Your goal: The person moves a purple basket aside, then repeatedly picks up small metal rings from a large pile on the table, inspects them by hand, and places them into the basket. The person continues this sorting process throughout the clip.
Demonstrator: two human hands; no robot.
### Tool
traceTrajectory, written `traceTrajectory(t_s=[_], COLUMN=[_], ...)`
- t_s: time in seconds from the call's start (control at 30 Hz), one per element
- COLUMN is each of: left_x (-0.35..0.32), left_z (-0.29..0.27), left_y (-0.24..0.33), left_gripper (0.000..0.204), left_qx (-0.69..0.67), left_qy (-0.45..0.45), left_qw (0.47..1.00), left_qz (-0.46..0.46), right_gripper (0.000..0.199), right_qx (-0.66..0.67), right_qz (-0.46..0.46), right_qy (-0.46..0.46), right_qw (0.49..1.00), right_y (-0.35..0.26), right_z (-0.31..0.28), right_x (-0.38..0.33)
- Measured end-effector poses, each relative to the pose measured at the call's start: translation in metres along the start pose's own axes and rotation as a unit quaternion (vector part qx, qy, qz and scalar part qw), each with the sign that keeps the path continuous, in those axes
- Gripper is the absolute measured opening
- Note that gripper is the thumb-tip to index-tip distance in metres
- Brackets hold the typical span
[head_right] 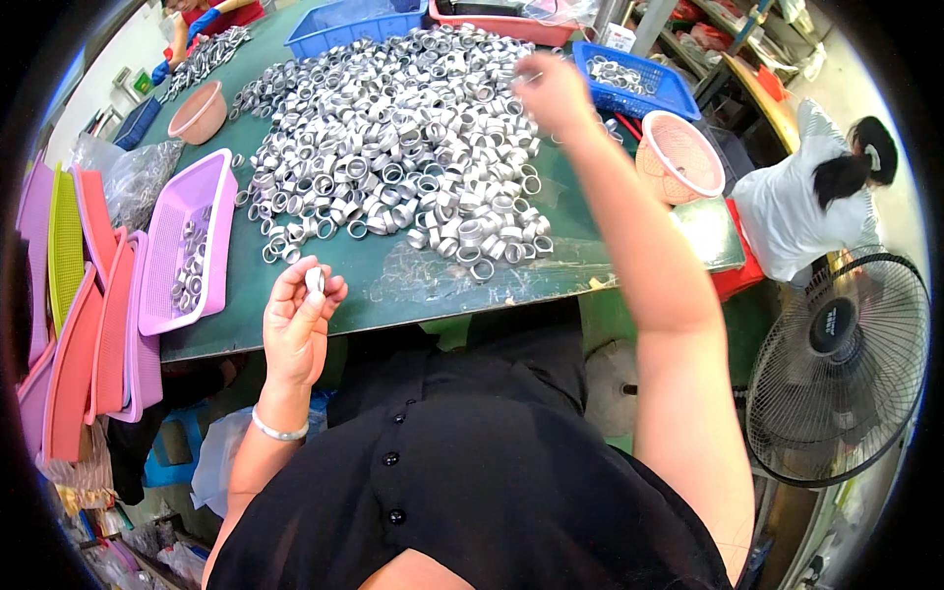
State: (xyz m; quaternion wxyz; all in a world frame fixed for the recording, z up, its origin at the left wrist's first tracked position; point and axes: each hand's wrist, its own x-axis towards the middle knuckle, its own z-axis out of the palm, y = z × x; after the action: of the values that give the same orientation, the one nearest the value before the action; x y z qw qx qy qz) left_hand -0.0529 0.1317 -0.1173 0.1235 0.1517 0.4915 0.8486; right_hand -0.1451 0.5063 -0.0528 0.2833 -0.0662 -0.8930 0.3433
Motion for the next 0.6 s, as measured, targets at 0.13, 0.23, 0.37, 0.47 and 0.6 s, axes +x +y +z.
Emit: traceTrajectory(t_s=[0.13,0.23,0.37,0.47,0.6], left_x=[-0.007,-0.006,-0.009,-0.004,-0.004], left_z=[-0.007,-0.007,-0.009,-0.009,-0.009], left_y=[-0.004,-0.006,-0.004,-0.004,-0.002], left_gripper=[0.033,0.032,0.032,0.032,0.033], left_qx=[0.014,0.018,0.06,0.053,0.07], left_qy=[0.015,0.019,0.038,0.036,0.032], left_qw=[1.0,0.999,0.997,0.998,0.997], left_qz=[-0.01,-0.022,-0.012,-0.022,-0.011], right_gripper=[0.039,0.045,0.032,0.024,0.017], right_qx=[-0.265,-0.342,-0.15,-0.099,-0.135], right_qz=[-0.02,-0.114,-0.144,-0.283,-0.326], right_qy=[0.076,0.053,-0.114,-0.192,-0.195], right_qw=[0.961,0.931,0.971,0.935,0.915], right_y=[0.059,0.072,-0.032,-0.075,-0.104], right_z=[-0.069,-0.069,0.002,0.049,0.085], right_x=[0.065,0.068,-0.011,-0.072,-0.11])
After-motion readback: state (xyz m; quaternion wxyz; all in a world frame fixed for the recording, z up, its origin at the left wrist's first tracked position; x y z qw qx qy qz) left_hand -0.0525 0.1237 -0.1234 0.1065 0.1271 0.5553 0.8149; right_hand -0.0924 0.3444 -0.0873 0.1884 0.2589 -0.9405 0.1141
